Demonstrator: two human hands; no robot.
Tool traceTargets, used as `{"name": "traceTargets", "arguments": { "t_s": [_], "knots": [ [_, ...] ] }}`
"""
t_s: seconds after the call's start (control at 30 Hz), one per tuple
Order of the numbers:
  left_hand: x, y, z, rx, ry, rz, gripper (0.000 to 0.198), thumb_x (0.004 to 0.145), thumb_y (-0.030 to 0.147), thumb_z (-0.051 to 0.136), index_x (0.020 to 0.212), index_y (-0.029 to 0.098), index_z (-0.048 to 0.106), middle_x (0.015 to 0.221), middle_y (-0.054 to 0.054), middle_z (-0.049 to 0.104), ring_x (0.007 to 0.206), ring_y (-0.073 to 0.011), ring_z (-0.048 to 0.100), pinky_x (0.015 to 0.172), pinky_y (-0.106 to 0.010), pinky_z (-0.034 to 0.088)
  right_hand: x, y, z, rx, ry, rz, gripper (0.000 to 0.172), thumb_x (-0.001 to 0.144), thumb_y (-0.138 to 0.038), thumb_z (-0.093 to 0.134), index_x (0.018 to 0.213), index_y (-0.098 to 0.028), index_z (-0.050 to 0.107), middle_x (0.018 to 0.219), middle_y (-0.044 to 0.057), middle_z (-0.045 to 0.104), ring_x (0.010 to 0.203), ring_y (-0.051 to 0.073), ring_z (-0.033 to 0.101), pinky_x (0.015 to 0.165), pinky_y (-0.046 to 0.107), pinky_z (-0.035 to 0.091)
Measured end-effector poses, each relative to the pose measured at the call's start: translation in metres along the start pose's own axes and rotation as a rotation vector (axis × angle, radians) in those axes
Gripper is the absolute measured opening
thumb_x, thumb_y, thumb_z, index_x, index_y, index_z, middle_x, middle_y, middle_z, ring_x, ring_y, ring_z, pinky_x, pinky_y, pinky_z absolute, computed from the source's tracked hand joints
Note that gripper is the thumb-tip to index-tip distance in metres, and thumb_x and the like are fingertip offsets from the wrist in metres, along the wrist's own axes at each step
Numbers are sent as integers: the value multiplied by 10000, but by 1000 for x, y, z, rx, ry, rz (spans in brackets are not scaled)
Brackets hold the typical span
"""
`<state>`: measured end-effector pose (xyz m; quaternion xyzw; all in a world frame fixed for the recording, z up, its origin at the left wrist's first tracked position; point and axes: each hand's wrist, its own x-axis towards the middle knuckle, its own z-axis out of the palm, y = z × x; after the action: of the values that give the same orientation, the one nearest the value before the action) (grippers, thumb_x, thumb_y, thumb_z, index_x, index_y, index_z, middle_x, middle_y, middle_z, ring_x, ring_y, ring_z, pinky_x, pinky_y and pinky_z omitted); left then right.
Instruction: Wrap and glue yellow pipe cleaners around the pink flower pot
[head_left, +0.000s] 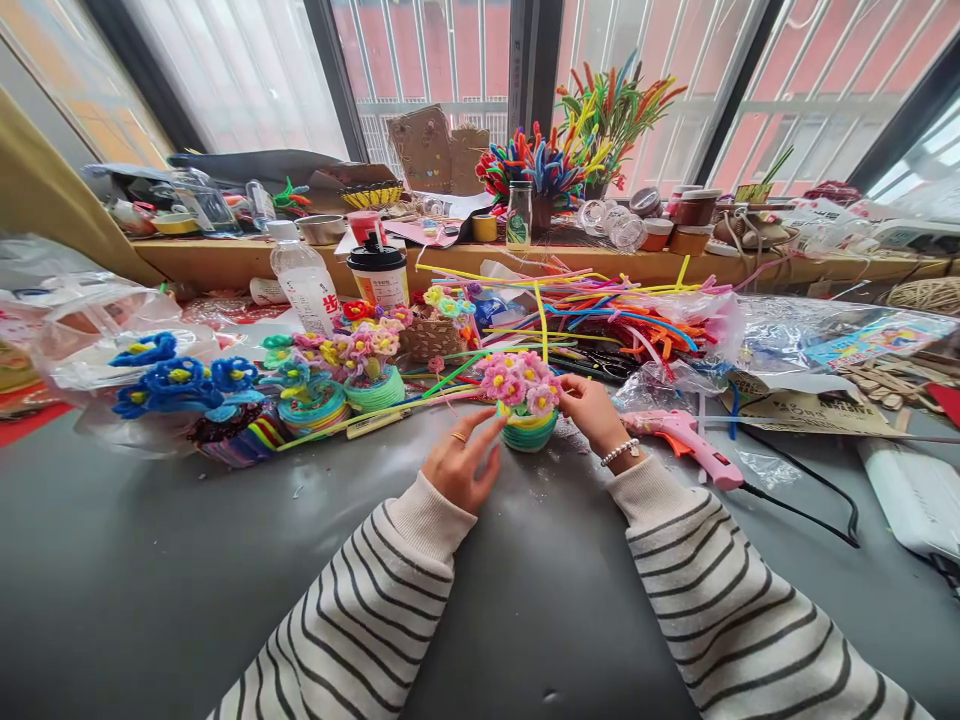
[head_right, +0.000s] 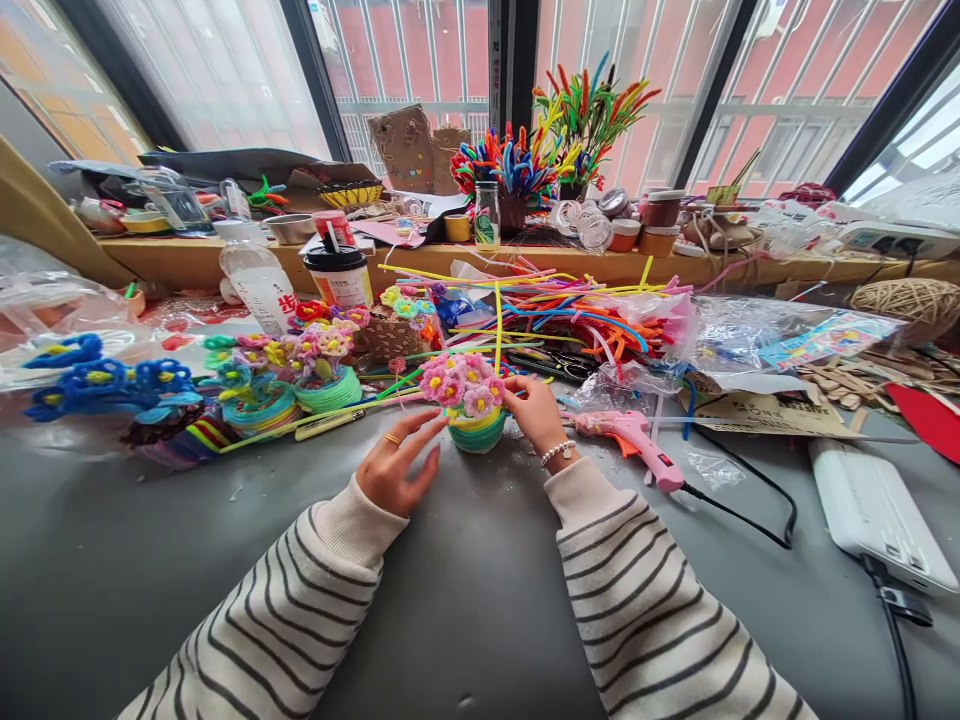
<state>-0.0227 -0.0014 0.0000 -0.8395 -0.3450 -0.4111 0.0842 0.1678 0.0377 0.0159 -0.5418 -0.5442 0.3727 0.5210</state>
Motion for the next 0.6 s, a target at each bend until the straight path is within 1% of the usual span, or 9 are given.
{"name": "traceTargets", "arguments": {
  "t_s": [0.03, 0.1, 0.17, 0.23, 0.33, 0.4, 0.5, 0.6],
  "knots": [
    [1, -3, 2, -34, 20, -58, 326, 737, 148, 456, 1061, 130, 480, 1038, -112, 536, 961, -173, 516, 825, -296, 455, 0, 0, 0, 13, 7, 9, 216, 549, -335, 583, 636, -139, 611, 569, -12, 556, 517, 87, 445, 483, 218, 345],
    [4, -10, 7, -100, -6, -120, 324, 734, 189, 477, 1052, 127, 471, 1019, -108, 543, 967, -184, 517, 820, -313, 463, -1, 0, 1, 47, 22, 32, 233, 546, -354, 591, 643, -142, 608, 575, -14, 557, 523, 86, 450, 482, 217, 349],
    [10, -19, 12, -193, -85, -122, 344, 719, 249, 511, 1039, 129, 467, 1023, -117, 540, 981, -211, 513, 801, -346, 475, -1, -1, 2, 92, 38, 63, 255, 552, -377, 588, 666, -149, 603, 589, -16, 560, 525, 83, 457, 477, 213, 353],
    [16, -28, 16, -329, -158, -125, 373, 704, 293, 535, 1030, 127, 460, 1030, -132, 535, 967, -222, 525, 759, -351, 498, -2, -2, 2, 147, 56, 100, 272, 562, -395, 580, 687, -154, 592, 599, -16, 561, 524, 79, 466, 471, 208, 358],
    [26, -40, 18, -484, -224, -123, 400, 695, 326, 548, 1021, 117, 447, 954, -125, 569, 852, -189, 585, 683, -301, 528, -1, -3, 0, 238, 101, 151, 277, 565, -404, 578, 693, -159, 565, 609, -15, 559, 526, 75, 483, 462, 200, 366],
    [30, -43, 17, -507, -239, -103, 360, 705, 332, 537, 989, 124, 462, 874, -93, 597, 773, -161, 608, 654, -274, 534, 0, -4, -1, 299, 135, 173, 274, 560, -407, 580, 689, -168, 544, 613, -15, 560, 526, 77, 493, 460, 202, 377],
    [33, -43, 16, -504, -235, -93, 265, 734, 313, 504, 932, 137, 495, 793, -53, 608, 681, -128, 615, 610, -247, 535, 2, -3, -1, 380, 168, 196, 266, 553, -411, 586, 671, -182, 520, 601, -16, 558, 523, 85, 502, 471, 218, 403],
    [35, -40, 18, -458, -207, -82, 226, 746, 299, 490, 901, 138, 530, 796, -51, 597, 638, -113, 601, 559, -226, 528, 3, -1, 0, 433, 178, 211, 249, 553, -398, 596, 656, -188, 512, 597, -12, 560, 528, 94, 513, 483, 230, 424]
  ]
}}
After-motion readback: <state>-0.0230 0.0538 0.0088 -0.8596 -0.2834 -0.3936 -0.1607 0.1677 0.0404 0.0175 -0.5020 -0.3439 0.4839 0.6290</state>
